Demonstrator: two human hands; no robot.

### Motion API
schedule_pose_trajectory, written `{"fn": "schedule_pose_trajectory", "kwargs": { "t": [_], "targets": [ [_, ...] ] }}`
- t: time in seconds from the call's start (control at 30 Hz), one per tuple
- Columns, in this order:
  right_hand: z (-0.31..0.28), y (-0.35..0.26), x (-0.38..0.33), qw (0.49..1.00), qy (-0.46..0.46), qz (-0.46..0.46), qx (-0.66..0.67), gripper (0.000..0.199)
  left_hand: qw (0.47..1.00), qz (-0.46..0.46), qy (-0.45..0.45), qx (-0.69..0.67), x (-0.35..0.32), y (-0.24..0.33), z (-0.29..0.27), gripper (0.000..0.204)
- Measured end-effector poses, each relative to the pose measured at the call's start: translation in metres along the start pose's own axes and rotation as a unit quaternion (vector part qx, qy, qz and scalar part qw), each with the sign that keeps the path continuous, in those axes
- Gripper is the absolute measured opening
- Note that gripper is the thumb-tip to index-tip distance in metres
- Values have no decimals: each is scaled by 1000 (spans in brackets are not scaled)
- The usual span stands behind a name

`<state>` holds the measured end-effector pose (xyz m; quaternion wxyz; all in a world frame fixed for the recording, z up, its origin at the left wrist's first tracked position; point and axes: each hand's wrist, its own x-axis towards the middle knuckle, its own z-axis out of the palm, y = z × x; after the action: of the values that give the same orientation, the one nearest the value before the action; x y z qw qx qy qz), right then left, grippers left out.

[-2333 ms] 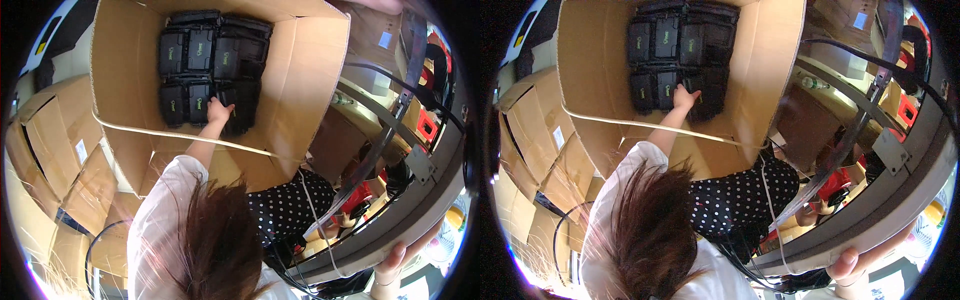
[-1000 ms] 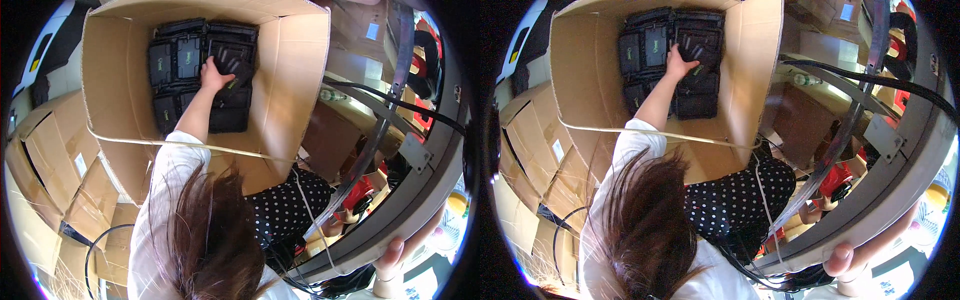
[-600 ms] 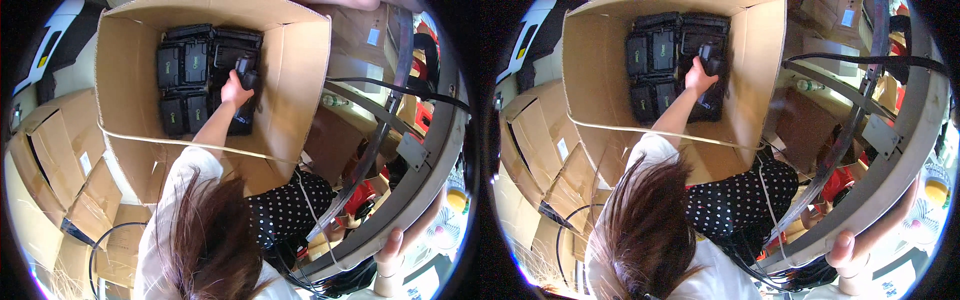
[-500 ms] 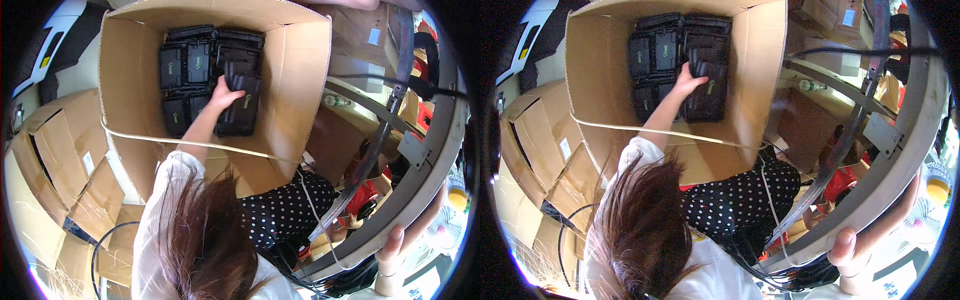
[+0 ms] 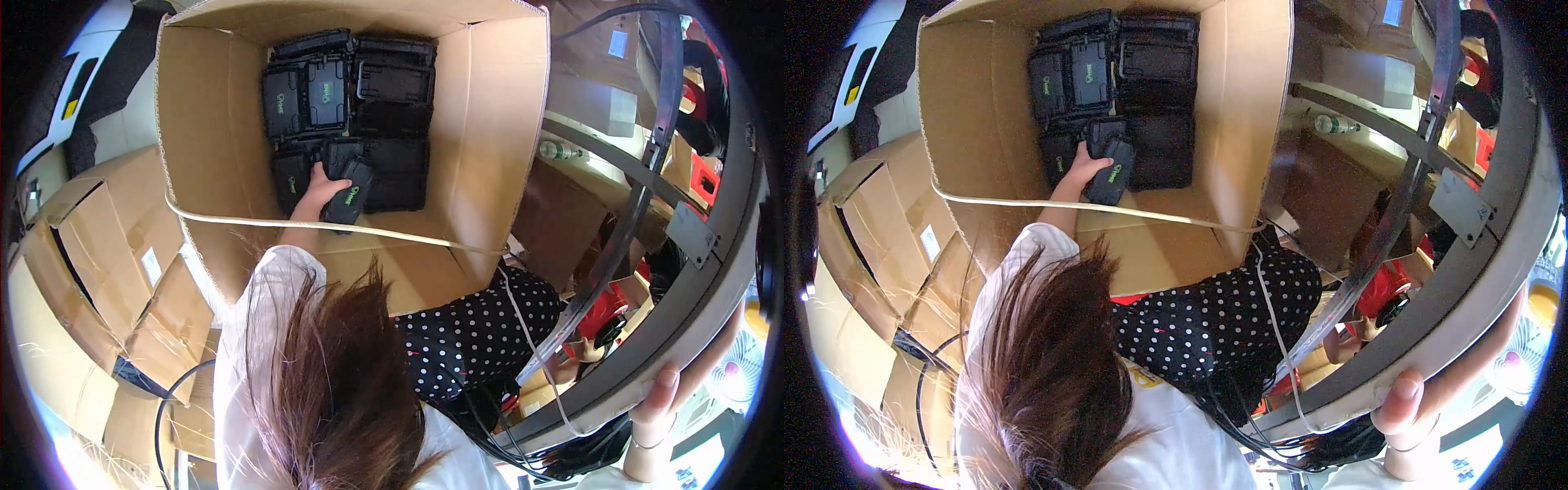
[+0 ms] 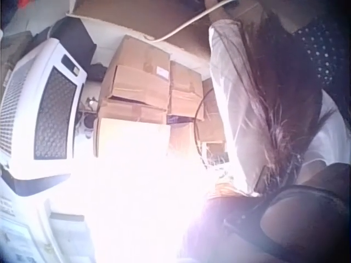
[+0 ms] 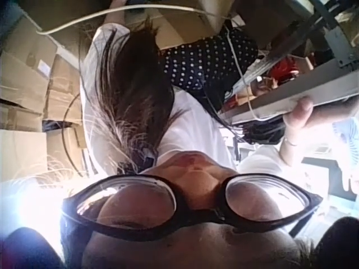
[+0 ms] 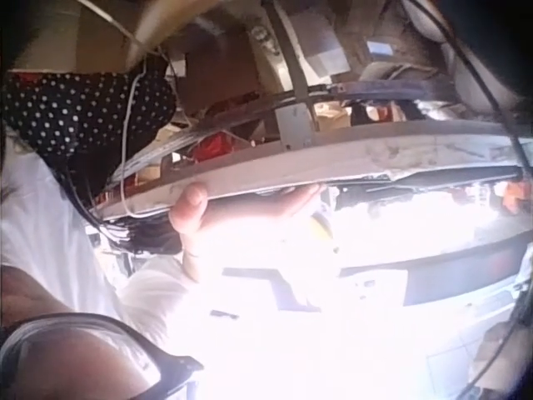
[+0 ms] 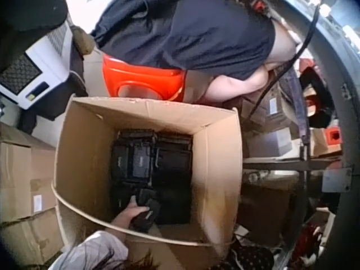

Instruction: The person is assembling solar-powered lamps by attaching panels to housings and driving screws with an electric screwdriver.

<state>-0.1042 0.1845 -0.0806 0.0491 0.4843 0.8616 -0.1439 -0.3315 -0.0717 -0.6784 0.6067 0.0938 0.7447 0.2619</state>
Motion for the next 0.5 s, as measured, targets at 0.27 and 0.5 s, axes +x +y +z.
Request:
{"fn": "schedule_pose_trajectory", "kwargs": {
  "t": [0.27, 0.5],
  "targets": [
    [-9, 2, -6, 999, -17, 21, -31, 91, 994, -37, 62, 81, -4, -4, 5, 110],
    [-8, 3, -4, 1000, -11, 11, 0, 89, 993, 18, 102, 63, -22, 0, 9, 104]
  ]
}}
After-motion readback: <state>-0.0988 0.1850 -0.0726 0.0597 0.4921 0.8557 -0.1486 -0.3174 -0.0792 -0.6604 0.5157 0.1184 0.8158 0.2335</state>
